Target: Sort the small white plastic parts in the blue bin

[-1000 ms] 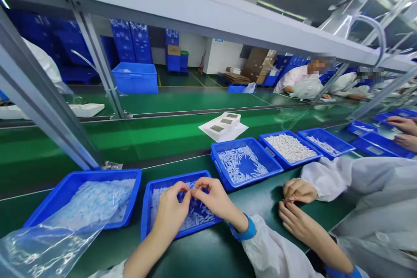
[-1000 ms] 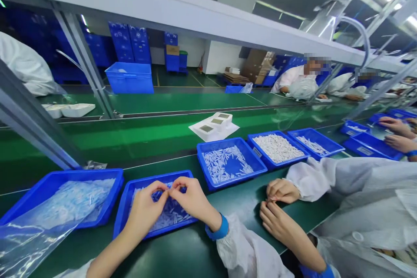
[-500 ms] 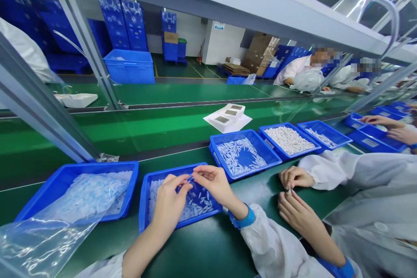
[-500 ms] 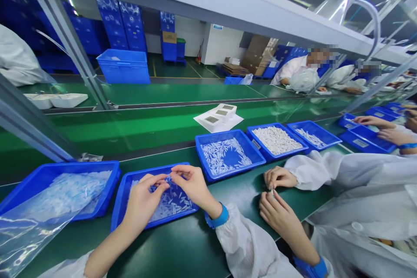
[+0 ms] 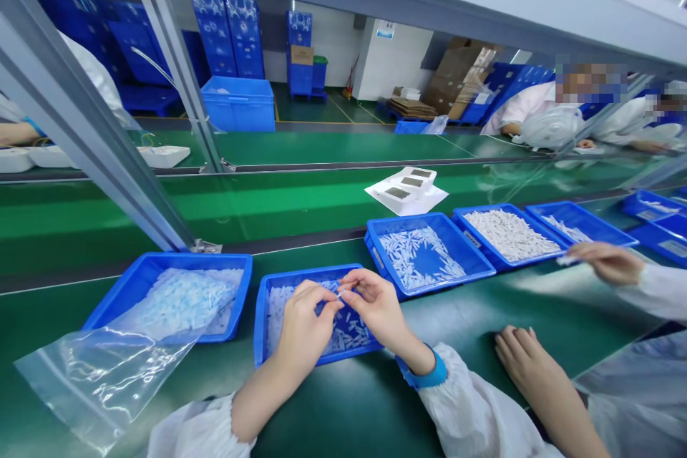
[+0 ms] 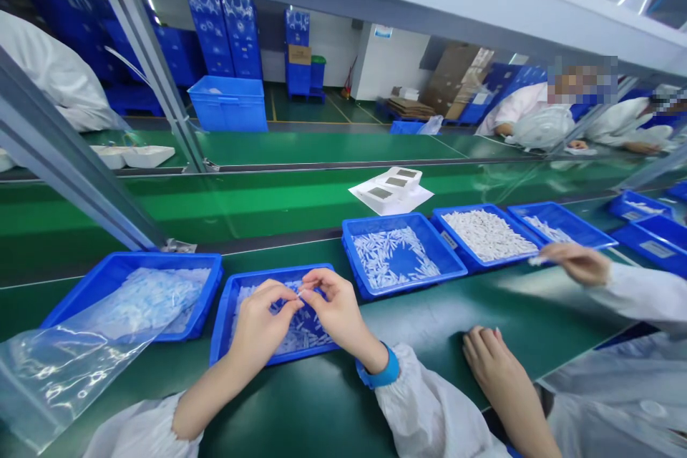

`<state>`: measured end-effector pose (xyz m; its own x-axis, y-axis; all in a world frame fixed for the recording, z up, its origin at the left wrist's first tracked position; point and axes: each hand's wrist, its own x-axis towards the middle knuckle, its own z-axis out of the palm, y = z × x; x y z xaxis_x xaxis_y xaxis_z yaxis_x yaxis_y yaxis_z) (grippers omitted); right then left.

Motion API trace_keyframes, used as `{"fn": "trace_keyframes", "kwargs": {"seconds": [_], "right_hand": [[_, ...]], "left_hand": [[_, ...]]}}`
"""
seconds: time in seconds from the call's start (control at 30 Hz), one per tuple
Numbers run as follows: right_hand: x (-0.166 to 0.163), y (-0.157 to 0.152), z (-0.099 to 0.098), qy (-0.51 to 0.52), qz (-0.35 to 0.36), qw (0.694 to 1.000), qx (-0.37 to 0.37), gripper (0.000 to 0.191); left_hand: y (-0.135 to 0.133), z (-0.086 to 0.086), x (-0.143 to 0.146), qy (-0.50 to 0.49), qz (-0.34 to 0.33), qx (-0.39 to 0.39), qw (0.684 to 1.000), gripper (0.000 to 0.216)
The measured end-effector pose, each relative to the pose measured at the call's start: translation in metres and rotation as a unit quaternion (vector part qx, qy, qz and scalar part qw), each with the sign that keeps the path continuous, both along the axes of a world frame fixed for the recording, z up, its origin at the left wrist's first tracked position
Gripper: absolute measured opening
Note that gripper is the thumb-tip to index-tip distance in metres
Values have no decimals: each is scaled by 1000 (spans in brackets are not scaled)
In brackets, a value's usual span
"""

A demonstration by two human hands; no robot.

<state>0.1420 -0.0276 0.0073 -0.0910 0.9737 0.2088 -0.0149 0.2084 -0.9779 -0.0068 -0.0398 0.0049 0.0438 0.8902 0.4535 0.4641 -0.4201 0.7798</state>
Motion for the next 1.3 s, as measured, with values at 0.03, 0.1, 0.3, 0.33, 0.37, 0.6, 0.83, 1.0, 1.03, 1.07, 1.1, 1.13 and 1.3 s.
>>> {"fn": "trace_keyframes", "kwargs": {"seconds": [0.03,0.1,0.3,0.33,0.37,0.6,0.83,1.0,1.03,1.07,1.1,1.13,1.3], "right_hand": [[0,0,1,22,1,1000,-10,17],[0,0,2,50,5,999,-17,21],[-1,0,1,64,23,998,2,32],[-1,0,0,57,21,998,10,34],[-2,0,-1,48,15,999,19,36],[-4,-2,-2,13,-28,996,85,40],[-5,-9,-2,-88,-68,966,232,40],[-5,-10,-5,-160,-58,918,358,36],[-5,-11,-5,-169,-61,908,378,35],[-6,-11,-5,-179,-63,899,395,34],[-6,-11,-5,-188,-66,891,409,33],[-6,-11,-5,-197,-68,884,418,32],[-6,-14,-3,-203,-47,898,388,34]], "left_hand": [[0,0,0,-4,3,10,1000,11],[0,-1,0,-6,6,24,1000,11],[0,-1,1,-6,18,37,999,13],[0,-1,1,-4,20,37,999,13],[1,-1,2,-4,21,37,999,13],[-1,0,2,-9,24,46,999,13],[-2,2,2,-11,35,27,999,13],[-2,3,2,-14,41,18,999,12],[-2,3,2,-15,43,16,999,11],[-2,3,2,-15,45,15,999,11],[-3,3,2,-15,46,14,999,11],[-3,3,2,-15,48,15,999,11],[-3,2,2,-5,44,24,999,14]]}}
